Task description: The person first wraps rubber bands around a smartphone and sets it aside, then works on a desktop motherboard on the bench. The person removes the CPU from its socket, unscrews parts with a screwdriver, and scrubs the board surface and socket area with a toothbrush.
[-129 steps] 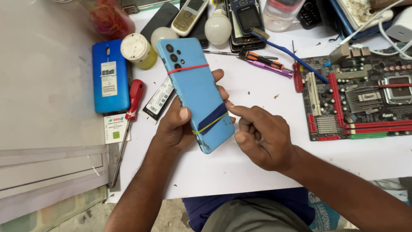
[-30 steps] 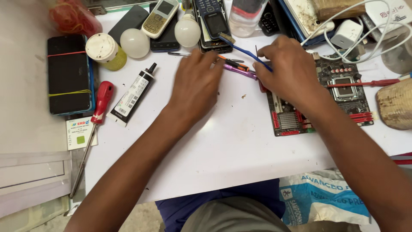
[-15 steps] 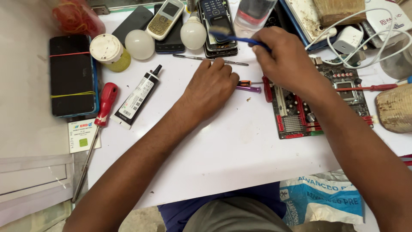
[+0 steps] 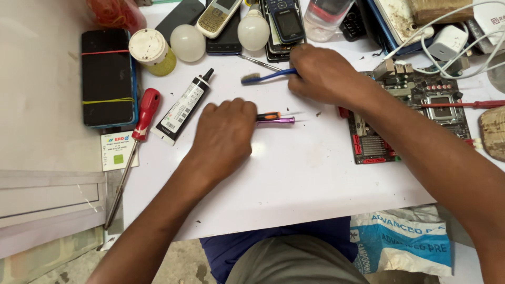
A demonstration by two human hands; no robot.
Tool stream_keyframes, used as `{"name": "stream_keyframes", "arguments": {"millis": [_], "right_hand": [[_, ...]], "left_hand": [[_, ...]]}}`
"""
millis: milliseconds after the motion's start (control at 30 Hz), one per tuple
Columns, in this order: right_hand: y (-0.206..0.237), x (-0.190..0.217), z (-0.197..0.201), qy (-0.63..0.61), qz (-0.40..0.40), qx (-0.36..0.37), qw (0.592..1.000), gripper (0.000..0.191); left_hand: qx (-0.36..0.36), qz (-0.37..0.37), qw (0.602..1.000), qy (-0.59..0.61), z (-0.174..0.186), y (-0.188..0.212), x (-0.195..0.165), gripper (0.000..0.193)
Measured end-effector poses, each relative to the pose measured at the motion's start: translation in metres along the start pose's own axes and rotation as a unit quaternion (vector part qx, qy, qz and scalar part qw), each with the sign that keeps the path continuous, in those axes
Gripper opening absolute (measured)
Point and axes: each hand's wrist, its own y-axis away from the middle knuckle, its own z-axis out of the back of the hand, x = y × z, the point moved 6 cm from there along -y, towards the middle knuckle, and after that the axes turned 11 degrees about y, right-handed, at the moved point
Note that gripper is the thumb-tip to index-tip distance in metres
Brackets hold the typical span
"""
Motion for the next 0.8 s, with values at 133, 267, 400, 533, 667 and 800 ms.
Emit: {"name": "stream_keyframes", "arguments": {"millis": [133,267,400,533,667,800], "right_hand": [[0.029,-0.008,0.001,-0.171,-0.168,0.143,0.960,0.028],[0.061,-0.006,0.007,-0.444,-0.255,0.087,0.855,0.035],[0.060,-0.012,0.012,-0.649,-0.166,-0.089,0.737,0.031],[0.050,-0.032,0.002,-0.506,-0.270,-0.135,0.808,0.021],[0.025,-0.032,0.023,-0.354,-0.212,-0.215,0.885,0.019],[0.008,-0.032,0.030,-0.311,-0.280,-0.164,0.893,0.023]], "left_hand": [[0.002,0.128,0.982,0.136,0.011,0.018,0.019,0.014],[-0.020,0.258,0.818,0.513,-0.015,0.018,0.033,0.018],[-0.075,0.303,0.639,0.703,-0.058,-0.021,0.035,0.020],[-0.151,0.303,0.623,0.705,-0.081,-0.090,0.035,0.018],[-0.195,0.332,0.607,0.695,-0.095,-0.116,0.034,0.020],[-0.195,0.332,0.606,0.696,-0.104,-0.117,0.031,0.021]]}}
